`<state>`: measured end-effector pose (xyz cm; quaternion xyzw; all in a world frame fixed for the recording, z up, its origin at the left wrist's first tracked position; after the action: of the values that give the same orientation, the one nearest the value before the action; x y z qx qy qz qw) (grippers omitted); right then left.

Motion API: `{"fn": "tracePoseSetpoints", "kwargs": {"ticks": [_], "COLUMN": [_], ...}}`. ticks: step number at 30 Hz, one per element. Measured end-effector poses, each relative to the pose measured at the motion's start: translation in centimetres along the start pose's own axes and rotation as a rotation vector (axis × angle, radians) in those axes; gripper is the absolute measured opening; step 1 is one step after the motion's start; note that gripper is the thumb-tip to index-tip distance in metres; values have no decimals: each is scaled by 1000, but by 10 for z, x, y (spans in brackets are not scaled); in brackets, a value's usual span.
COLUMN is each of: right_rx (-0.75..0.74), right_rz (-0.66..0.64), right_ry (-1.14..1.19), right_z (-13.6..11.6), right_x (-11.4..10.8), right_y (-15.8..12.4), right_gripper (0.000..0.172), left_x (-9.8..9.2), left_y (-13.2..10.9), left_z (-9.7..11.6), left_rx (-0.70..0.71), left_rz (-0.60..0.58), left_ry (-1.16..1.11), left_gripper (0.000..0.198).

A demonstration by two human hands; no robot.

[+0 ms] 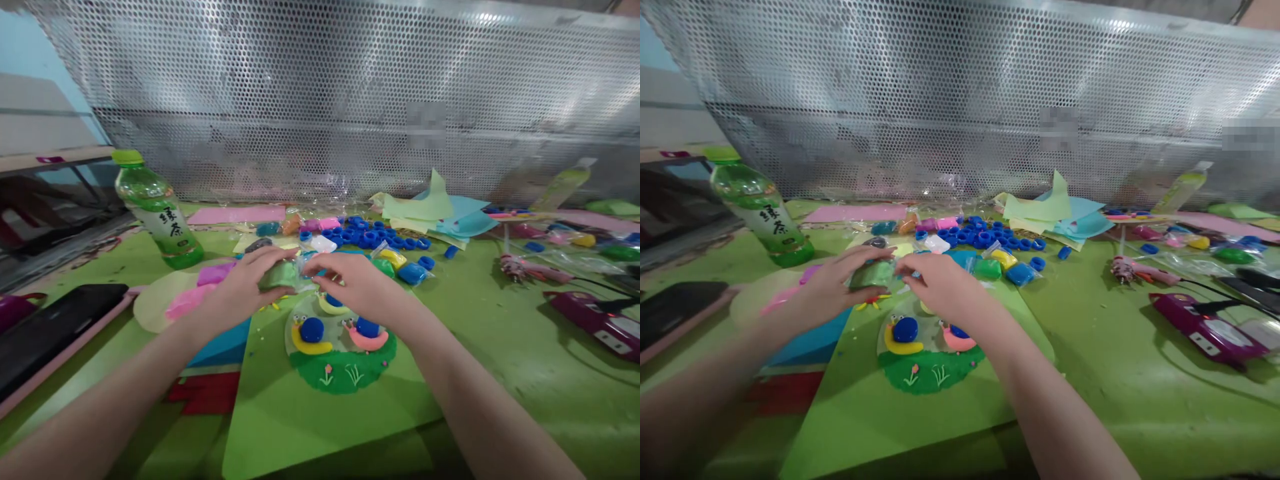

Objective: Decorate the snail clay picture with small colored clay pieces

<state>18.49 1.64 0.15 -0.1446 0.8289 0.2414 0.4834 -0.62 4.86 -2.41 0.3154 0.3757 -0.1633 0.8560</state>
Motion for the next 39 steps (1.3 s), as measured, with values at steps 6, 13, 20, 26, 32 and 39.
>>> {"fn": "tracePoseSetpoints", "kwargs": {"ticks": [6,13,20,26,32,39], "right_rx": [-36,11,65,43,29,39], "right_rz": [77,217,301,337,344,456], "right_ry": [61,112,42,75,60,7], "right_z": [5,0,-1,-4,-5,-9], "right_x": [1,5,11,12,12,17], "right_y": [1,3,1,0,1,0], "right_gripper": [23,11,9,14,8,9], "left_x": [0,-1,0,-5,-4,-1], "left_y": [-3,-7,-10,-12,-11,-10], "left_z": [9,15,18,26,29,33], "left_rx": [13,89,141,262,348,356], "left_rz": [53,99,124,191,136,162], "left_ry": [-6,-27,23,105,135,134], "left_gripper": [52,52,51,45,45,40]}}
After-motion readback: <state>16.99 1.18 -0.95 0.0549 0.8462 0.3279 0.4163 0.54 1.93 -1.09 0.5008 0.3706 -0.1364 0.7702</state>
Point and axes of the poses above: each hand's wrist, its own y-axis towards the middle knuckle, its own x-axis out of the palm, z = x × y, the point moved 2 cm from there along y, towards the middle knuckle, and after that the axes turned 13 degrees about -y, right-handed, at the moved point
